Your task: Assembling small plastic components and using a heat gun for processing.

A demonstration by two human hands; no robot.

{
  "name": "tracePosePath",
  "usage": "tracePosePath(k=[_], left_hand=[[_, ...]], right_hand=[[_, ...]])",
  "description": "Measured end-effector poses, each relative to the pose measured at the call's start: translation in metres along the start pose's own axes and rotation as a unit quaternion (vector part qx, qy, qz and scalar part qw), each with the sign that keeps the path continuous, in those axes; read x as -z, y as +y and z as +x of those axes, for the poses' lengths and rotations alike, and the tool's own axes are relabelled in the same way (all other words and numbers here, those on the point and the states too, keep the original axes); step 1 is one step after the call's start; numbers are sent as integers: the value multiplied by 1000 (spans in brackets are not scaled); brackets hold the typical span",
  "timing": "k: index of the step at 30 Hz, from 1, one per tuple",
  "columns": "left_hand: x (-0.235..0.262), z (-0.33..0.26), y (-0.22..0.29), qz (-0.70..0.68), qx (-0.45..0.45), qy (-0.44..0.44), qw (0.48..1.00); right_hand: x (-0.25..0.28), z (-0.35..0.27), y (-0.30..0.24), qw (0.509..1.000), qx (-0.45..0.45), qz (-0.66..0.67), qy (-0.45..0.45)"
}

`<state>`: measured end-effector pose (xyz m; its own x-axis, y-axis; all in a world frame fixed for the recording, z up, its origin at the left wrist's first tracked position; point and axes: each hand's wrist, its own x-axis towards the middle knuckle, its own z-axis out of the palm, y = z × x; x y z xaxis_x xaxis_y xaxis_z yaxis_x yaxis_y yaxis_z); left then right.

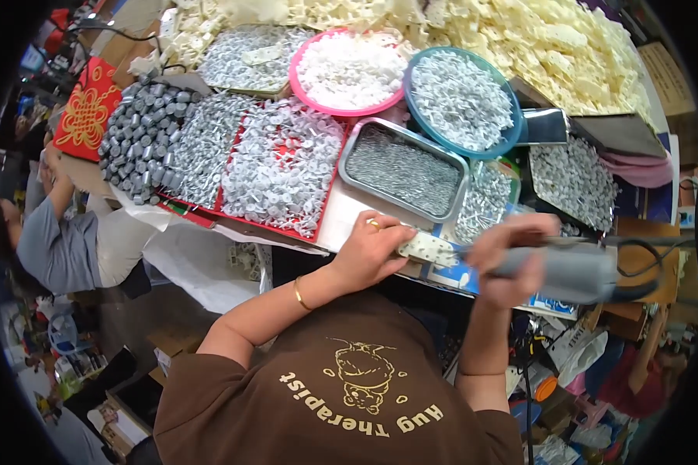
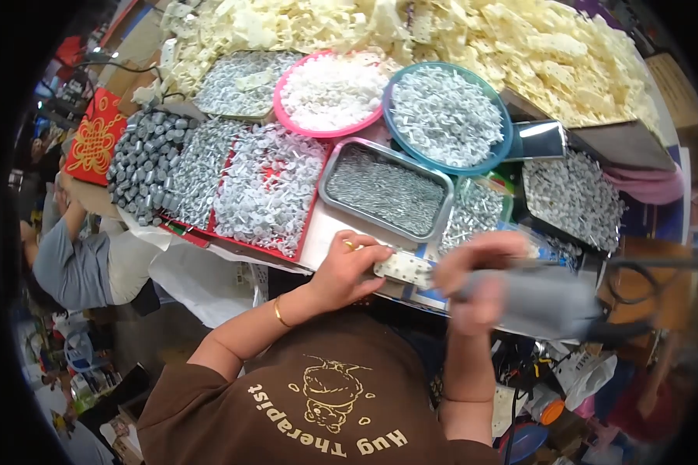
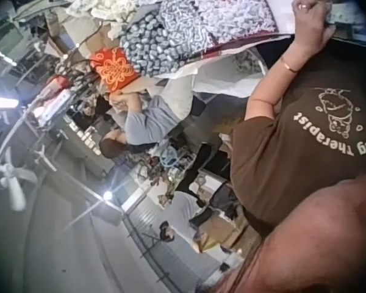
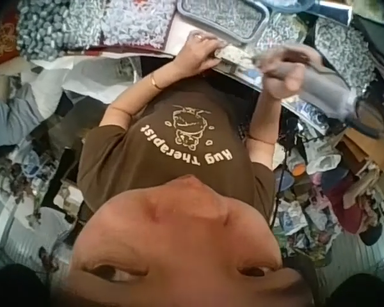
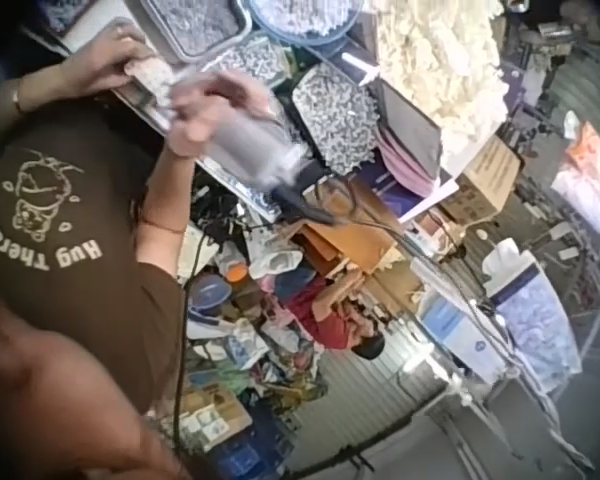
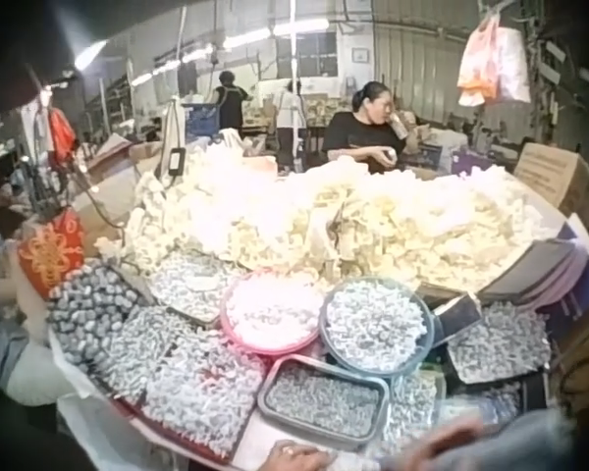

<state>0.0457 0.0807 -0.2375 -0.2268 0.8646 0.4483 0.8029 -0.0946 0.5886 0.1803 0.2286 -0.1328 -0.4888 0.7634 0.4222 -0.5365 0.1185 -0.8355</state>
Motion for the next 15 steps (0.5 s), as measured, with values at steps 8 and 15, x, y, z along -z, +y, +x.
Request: tracePosePath(k=[8, 15], left_hand=[[42, -3, 14, -141, 38, 57, 988], [213, -62, -33, -75, 317, -118, 938]], right_hand=[[226, 134, 7, 848, 61, -156, 502], [353, 122, 28, 916, 13, 21, 402]])
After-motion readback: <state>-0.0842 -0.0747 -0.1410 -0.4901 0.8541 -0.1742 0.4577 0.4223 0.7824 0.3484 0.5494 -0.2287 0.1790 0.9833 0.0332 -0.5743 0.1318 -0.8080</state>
